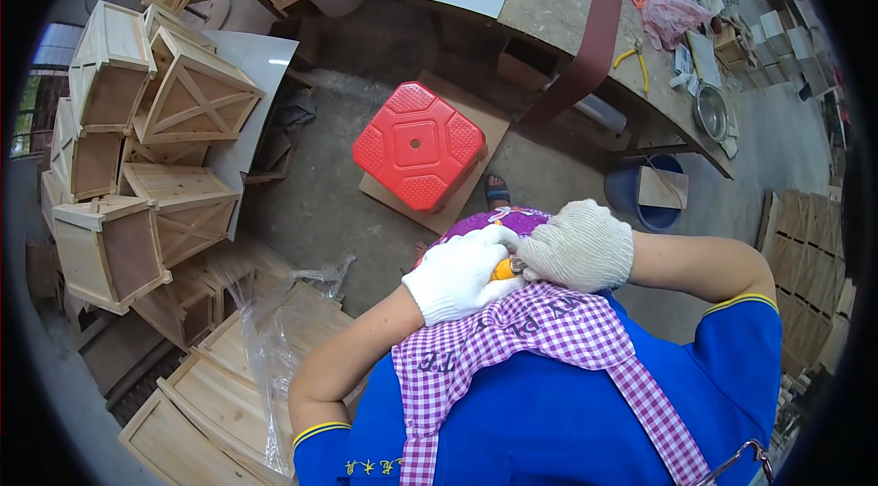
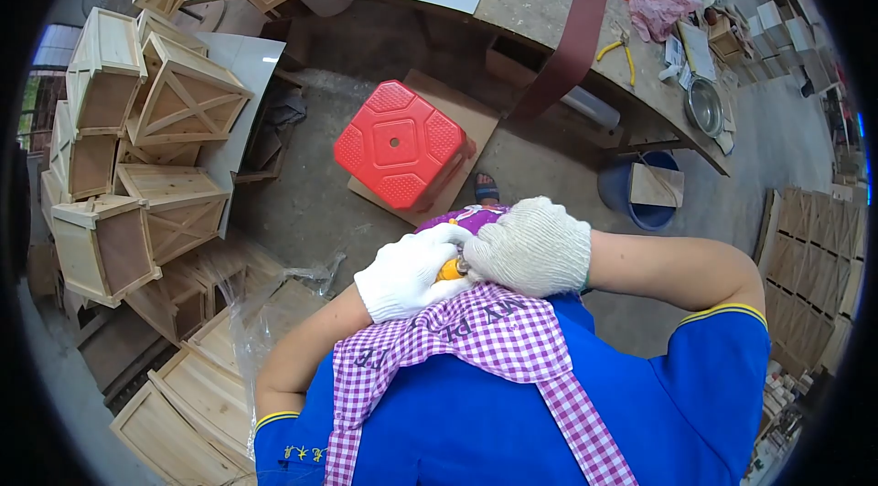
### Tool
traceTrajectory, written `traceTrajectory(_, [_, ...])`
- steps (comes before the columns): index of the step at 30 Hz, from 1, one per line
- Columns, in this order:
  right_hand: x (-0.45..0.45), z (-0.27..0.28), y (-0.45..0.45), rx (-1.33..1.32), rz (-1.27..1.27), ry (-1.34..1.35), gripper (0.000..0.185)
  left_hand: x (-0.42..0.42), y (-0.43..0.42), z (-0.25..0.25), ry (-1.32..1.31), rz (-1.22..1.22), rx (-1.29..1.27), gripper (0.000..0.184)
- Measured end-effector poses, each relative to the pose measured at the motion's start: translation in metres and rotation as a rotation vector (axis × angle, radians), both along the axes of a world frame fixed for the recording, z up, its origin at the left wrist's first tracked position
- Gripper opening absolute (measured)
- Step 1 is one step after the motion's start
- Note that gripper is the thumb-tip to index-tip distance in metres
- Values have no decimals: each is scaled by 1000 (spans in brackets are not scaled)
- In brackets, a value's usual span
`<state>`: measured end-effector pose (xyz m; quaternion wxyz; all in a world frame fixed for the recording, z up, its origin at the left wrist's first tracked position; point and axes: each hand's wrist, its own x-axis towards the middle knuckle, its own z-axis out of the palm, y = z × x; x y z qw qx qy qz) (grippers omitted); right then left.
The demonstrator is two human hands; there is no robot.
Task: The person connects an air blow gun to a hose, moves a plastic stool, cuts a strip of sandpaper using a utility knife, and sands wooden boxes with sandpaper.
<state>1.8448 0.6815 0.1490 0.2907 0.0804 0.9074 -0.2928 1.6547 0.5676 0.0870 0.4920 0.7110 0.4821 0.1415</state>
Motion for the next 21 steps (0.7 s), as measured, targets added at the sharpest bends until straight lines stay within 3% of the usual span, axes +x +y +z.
traceTrajectory(2, [2, 0, -5, 21, -49, -38, 23, 2, -5, 4, 66, 52, 55, 43])
traceTrajectory(4, [12, -16, -13, -68, -199, 129, 26, 4, -11, 9, 131, 113, 101, 43])
traceTrajectory(6, [22, -40, -4, -150, -158, 273, 27, 5, -13, 14, 250, 138, 167, 41])
traceTrajectory(8, [20, -43, 7, -396, -139, 370, 27, 1, -8, 15, 165, 145, 120, 41])
traceTrajectory(10, [16, -20, 7, -538, -367, 49, 30, -2, -7, 10, 81, 151, 80, 41])
traceTrajectory(12, [16, -14, 9, -222, -419, 90, 38, -6, -7, -7, -214, 189, 11, 44])
traceTrajectory(13, [17, -6, 9, -186, -481, 256, 43, -7, -7, -8, -213, 190, 11, 44])
traceTrajectory(14, [14, -2, 11, -189, -477, 253, 43, -6, -6, -9, -272, 201, -12, 45])
traceTrajectory(16, [3, 3, 18, 32, -51, 371, 37, -6, -7, -9, -329, 213, -32, 45])
traceTrajectory(17, [-6, 5, 19, 57, 110, 302, 31, -5, -6, -8, -295, 187, -29, 47])
traceTrajectory(21, [-7, -3, 21, 18, 247, 333, 30, -1, -3, -11, -304, 131, 2, 48])
